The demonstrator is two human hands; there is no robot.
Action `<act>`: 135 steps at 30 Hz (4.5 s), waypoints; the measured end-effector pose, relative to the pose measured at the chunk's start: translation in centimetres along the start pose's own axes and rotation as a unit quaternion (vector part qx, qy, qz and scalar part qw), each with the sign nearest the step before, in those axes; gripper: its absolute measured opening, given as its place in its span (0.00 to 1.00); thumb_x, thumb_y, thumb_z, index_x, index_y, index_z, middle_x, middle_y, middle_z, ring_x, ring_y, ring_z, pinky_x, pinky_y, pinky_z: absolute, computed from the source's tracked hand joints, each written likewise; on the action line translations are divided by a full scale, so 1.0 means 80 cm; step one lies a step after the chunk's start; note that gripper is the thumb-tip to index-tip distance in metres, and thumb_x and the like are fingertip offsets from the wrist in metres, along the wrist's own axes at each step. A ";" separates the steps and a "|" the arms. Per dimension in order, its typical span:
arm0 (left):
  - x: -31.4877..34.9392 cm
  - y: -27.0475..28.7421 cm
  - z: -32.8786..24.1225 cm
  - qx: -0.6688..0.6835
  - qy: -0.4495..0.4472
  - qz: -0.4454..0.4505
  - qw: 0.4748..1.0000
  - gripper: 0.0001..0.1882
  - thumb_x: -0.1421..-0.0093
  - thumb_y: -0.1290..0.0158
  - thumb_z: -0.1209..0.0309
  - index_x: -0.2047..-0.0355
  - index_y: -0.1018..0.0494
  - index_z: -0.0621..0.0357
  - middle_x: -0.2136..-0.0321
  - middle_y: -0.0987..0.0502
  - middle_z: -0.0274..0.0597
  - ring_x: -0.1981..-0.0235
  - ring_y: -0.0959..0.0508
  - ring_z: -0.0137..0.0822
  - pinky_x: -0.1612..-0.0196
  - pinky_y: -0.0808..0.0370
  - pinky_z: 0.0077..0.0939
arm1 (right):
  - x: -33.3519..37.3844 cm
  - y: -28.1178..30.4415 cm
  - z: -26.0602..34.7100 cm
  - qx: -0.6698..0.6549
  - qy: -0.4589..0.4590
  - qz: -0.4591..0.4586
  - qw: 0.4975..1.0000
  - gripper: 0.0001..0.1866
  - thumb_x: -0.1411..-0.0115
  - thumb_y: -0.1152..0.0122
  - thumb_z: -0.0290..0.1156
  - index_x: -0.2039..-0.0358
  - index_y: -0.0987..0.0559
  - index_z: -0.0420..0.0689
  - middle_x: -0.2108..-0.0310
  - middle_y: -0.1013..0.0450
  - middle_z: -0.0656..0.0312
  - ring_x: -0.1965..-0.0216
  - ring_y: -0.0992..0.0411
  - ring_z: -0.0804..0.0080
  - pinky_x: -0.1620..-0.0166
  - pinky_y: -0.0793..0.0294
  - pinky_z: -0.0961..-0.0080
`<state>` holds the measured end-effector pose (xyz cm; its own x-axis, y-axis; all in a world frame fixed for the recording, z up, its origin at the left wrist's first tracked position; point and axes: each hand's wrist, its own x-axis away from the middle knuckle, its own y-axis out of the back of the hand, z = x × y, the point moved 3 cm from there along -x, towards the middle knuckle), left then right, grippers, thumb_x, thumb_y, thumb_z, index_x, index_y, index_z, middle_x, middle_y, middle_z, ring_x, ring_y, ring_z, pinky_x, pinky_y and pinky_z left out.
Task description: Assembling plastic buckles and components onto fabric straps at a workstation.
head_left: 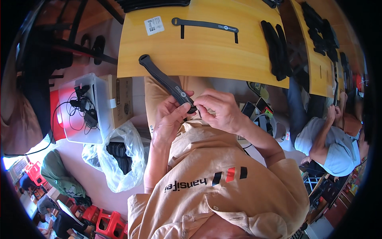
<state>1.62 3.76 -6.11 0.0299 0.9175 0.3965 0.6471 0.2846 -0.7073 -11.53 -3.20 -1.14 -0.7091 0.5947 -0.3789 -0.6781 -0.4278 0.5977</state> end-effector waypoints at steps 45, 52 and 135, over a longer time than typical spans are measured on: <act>0.036 -0.016 0.003 -0.147 0.071 0.046 0.986 0.22 0.36 0.59 0.53 0.72 0.33 0.62 0.86 0.34 0.34 0.86 0.33 0.23 0.84 0.36 0.13 | -0.001 -0.003 0.016 -0.164 -0.035 0.123 0.978 0.05 0.51 0.48 0.22 0.80 0.34 0.39 0.85 0.38 0.59 0.84 0.35 0.66 0.80 0.37 0.70; 0.048 -0.034 0.000 -0.008 0.078 0.139 0.987 0.23 0.36 0.60 0.55 0.77 0.34 0.63 0.88 0.38 0.37 0.91 0.38 0.27 0.88 0.39 0.17 | 0.006 -0.002 0.010 -0.525 -0.291 0.157 0.784 0.13 0.44 0.51 0.32 0.83 0.34 0.42 0.86 0.41 0.69 0.87 0.43 0.85 0.86 0.41 0.85; -0.128 -0.019 -0.124 -0.449 -0.026 0.001 0.893 0.06 0.46 0.44 0.73 0.73 0.26 0.64 0.81 0.27 0.31 0.78 0.29 0.20 0.73 0.31 0.13 | -0.001 0.112 -0.152 -0.345 -0.408 -0.144 0.833 0.07 0.48 0.44 0.16 0.67 0.26 0.35 0.76 0.27 0.60 0.77 0.26 0.78 0.75 0.26 0.86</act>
<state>7.88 -8.83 -3.31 0.0119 0.9360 0.3518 0.9979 -0.0336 0.0554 -19.91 -15.36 -4.37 -0.3208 0.8849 0.3377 -0.9468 -0.3088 -0.0903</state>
